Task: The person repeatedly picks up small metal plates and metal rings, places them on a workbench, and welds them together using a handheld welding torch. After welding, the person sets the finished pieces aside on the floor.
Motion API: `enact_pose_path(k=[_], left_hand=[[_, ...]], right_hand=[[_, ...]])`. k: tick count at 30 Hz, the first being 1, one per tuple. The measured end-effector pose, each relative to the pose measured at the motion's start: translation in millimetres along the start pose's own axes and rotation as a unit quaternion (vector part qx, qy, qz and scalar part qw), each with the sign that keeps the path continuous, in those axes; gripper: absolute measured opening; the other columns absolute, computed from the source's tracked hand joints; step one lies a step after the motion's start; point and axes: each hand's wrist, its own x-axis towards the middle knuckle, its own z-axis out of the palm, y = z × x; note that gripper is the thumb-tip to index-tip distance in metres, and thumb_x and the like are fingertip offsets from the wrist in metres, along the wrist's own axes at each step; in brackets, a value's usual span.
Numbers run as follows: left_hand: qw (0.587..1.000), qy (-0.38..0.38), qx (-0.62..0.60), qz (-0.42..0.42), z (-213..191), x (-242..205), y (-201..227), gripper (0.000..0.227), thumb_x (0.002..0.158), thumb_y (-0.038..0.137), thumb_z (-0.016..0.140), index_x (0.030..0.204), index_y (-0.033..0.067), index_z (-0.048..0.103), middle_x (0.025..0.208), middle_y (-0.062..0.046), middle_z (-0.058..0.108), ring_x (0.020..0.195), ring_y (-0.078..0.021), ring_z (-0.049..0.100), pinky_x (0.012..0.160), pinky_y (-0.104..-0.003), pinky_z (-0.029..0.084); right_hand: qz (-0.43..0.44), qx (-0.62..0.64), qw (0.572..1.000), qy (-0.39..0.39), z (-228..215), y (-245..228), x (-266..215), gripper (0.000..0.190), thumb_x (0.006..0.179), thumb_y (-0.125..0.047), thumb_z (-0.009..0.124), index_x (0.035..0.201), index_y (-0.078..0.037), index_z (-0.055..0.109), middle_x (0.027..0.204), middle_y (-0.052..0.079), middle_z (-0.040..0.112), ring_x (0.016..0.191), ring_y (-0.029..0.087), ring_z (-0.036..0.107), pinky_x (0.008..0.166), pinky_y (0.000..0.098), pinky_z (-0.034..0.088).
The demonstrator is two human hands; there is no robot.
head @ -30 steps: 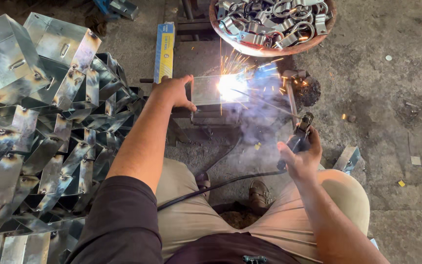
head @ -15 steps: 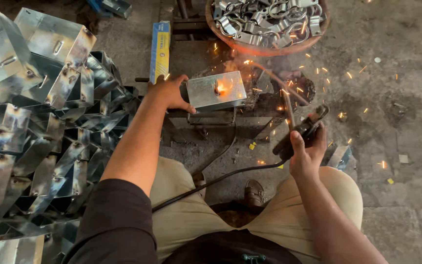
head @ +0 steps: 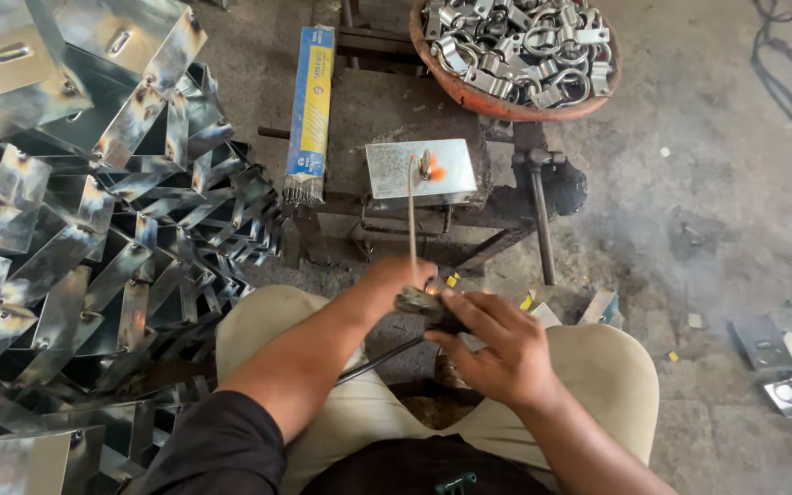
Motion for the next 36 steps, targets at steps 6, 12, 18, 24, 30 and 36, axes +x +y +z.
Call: enact_pose_path(k=[6, 12, 18, 24, 30, 36], left_hand=[[0.891, -0.122, 0.421, 0.121, -11, 59, -54, 0.025, 0.086, 0.026, 0.072, 0.104, 0.0091, 0.076, 0.094, -0.011, 0.076, 0.083, -0.0227, 0.071, 0.074, -0.036, 0.057], [0.876, -0.146, 0.444, 0.121, -9, 63, -44, 0.027, 0.085, 0.028, 0.073, 0.106, 0.0097, 0.076, 0.096, -0.012, 0.075, 0.085, -0.0241, 0.071, 0.076, -0.037, 0.056], [0.868, -0.161, 0.450, 0.132, 1, 55, -28, 0.030, 0.084, 0.030, 0.075, 0.107, 0.0102, 0.075, 0.097, -0.012, 0.075, 0.087, -0.0256, 0.071, 0.077, -0.038, 0.056], [0.859, -0.168, 0.463, 0.139, 3, 54, -22, 0.033, 0.083, 0.031, 0.076, 0.108, 0.0107, 0.075, 0.098, -0.012, 0.074, 0.089, -0.0271, 0.071, 0.078, -0.040, 0.056], [0.853, -0.164, 0.474, 0.146, 2, 50, -18, 0.035, 0.082, 0.033, 0.077, 0.110, 0.0113, 0.074, 0.100, -0.012, 0.074, 0.091, -0.0286, 0.070, 0.079, -0.041, 0.056], [0.847, -0.162, 0.484, 0.149, 0, 45, -14, 0.038, 0.081, 0.035, 0.078, 0.111, 0.0118, 0.073, 0.101, -0.013, 0.074, 0.092, -0.0301, 0.070, 0.080, -0.042, 0.056]], right_hand=[[0.003, -0.076, 0.997, -0.016, 20, -11, 13, 0.049, 0.073, -0.025, 0.090, 0.118, -0.011, 0.074, 0.102, 0.009, 0.073, 0.084, 0.029, 0.074, 0.072, 0.0369, 0.060], [0.016, -0.089, 0.996, -0.025, 29, -8, 15, 0.052, 0.074, -0.025, 0.091, 0.122, -0.015, 0.074, 0.099, 0.005, 0.074, 0.081, 0.023, 0.074, 0.069, 0.0346, 0.059], [0.013, -0.092, 0.995, -0.036, 31, -14, 16, 0.052, 0.076, -0.025, 0.090, 0.124, -0.015, 0.073, 0.100, 0.004, 0.074, 0.083, 0.022, 0.075, 0.070, 0.0339, 0.060], [0.011, -0.114, 0.992, -0.052, 30, -16, 18, 0.052, 0.076, -0.025, 0.090, 0.123, -0.014, 0.073, 0.100, 0.006, 0.073, 0.083, 0.025, 0.074, 0.069, 0.0363, 0.059], [0.018, -0.119, 0.991, -0.060, 33, -17, 18, 0.052, 0.075, -0.027, 0.090, 0.123, -0.016, 0.073, 0.099, 0.006, 0.074, 0.084, 0.026, 0.074, 0.070, 0.0378, 0.059], [0.035, -0.120, 0.990, -0.070, 34, -18, 20, 0.052, 0.075, -0.027, 0.090, 0.123, -0.016, 0.074, 0.099, 0.006, 0.075, 0.084, 0.025, 0.075, 0.070, 0.0365, 0.060]])
